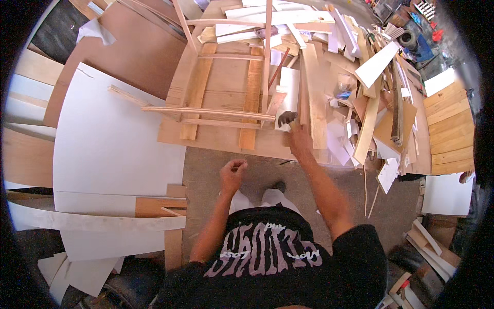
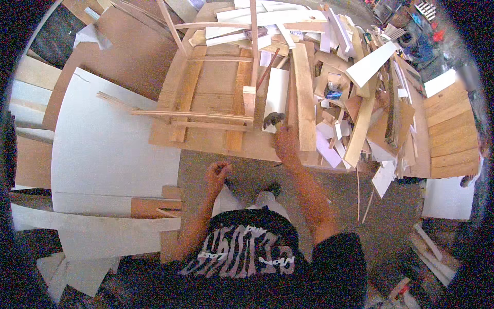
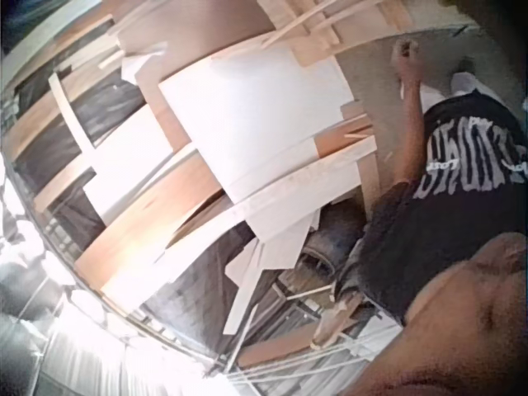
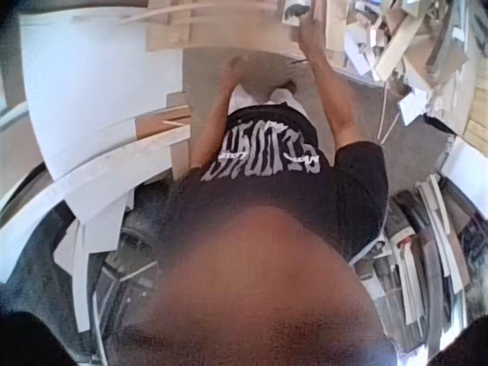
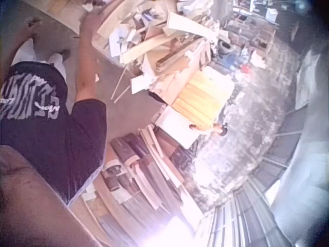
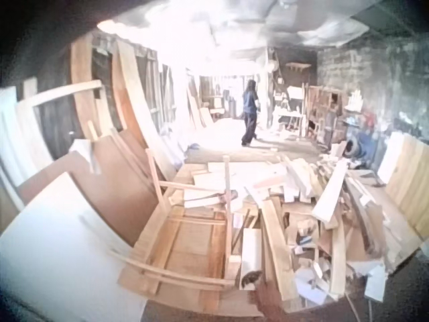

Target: The person builds a wooden chair by hammering frame pieces together with a hammer, lifting and turning the wooden frame, fitting wooden planks across the structure, and hammering the planks into place.

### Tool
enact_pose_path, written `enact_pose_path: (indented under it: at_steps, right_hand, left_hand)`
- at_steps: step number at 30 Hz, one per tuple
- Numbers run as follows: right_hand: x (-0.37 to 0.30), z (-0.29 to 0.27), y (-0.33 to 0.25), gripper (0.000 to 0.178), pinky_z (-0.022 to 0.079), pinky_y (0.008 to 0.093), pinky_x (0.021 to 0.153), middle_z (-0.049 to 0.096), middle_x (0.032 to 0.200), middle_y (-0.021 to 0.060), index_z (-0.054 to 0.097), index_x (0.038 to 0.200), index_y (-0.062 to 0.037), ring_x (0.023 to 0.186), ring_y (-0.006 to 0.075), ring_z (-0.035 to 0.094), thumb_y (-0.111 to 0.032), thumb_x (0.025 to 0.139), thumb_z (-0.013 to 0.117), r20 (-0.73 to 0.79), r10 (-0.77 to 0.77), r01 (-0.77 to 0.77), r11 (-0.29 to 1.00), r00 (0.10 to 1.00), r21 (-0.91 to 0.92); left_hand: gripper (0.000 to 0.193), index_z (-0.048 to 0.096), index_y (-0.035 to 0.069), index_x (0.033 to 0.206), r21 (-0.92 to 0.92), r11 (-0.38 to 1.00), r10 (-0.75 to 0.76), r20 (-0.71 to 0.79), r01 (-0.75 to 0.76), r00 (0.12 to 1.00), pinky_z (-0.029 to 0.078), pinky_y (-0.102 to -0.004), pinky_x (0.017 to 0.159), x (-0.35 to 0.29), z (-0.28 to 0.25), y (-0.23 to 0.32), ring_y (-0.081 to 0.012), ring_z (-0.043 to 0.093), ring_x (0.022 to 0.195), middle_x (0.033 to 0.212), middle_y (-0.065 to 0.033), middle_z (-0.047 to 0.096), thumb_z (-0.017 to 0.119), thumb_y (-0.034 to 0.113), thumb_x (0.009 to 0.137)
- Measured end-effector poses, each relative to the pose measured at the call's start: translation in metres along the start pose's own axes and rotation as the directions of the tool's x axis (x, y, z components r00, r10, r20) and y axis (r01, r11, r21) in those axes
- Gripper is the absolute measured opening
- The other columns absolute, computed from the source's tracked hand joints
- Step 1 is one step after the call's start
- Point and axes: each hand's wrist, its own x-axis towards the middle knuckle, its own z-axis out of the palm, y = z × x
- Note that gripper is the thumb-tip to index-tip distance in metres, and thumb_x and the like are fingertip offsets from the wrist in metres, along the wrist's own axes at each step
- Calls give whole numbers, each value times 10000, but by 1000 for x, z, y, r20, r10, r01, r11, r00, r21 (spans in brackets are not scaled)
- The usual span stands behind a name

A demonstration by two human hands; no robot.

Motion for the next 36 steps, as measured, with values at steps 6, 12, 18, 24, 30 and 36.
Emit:
enact_pose_path:
  at_steps: [6, 12, 18, 24, 30, 36]
  right_hand:
    - [-93, -27, -52, 254, 454, 471, 660, 577, 841, 243, 592, 965, 22, 775, 410, 589, -225, 908, 608, -174, 365, -183, 757, 915, 627]
    - [-158, -3, -120, 288, 425, 477, 575, 555, 696, 227, 605, 869, 30, 621, 397, 566, -254, 868, 656, -42, 557, -412, 661, 829, 627]
    - [-166, -1, -175, 331, 459, 425, 593, 571, 700, 210, 576, 826, 25, 628, 341, 584, -284, 855, 690, 39, 614, -488, 586, 788, 647]
    - [-153, 14, -190, 367, 444, 404, 563, 578, 687, 178, 554, 797, 24, 598, 306, 586, -314, 877, 674, 234, 660, -587, 382, 714, 714]
    - [-127, 27, -192, 388, 422, 383, 530, 542, 598, 131, 555, 794, 19, 555, 228, 560, -341, 905, 642, 53, 665, -490, 491, 745, 721]
    - [-113, 12, -184, 365, 411, 385, 517, 537, 592, 125, 562, 779, 17, 543, 223, 539, -316, 901, 650, 41, 667, -460, 466, 744, 756]
  left_hand:
    - [191, 710, 46, 954, 277, 958, 46, 80, -67, 996, 518, -333, 739, 66, -9, 17, -224, 677, 790, 883, -116, 711, 712, 205, 846]
    - [177, 712, 72, 902, 196, 800, 548, 146, -567, 824, 510, -432, 742, 148, 16, 0, -332, 642, 812, 875, -127, 693, 729, 221, 807]
    - [109, 702, 74, 883, 239, 753, 570, 227, -613, 790, 516, -419, 723, 181, 26, -28, -326, 641, 809, 860, -124, 683, 717, 151, 807]
    - [117, 695, 67, 917, 59, 724, 650, 278, -688, 707, 529, -375, 693, 185, 31, -12, -304, 657, 789, 843, -120, 683, 703, 128, 817]
    - [118, 695, 74, 938, -25, 819, 541, 369, -574, 756, 535, -368, 715, 201, 39, -40, -293, 669, 811, 880, -119, 696, 688, 125, 832]
    - [248, 686, 97, 1088, 3, 652, 721, 310, -758, 620, 532, -370, 812, 196, 37, -43, -284, 670, 918, 963, -97, 708, 676, 93, 840]
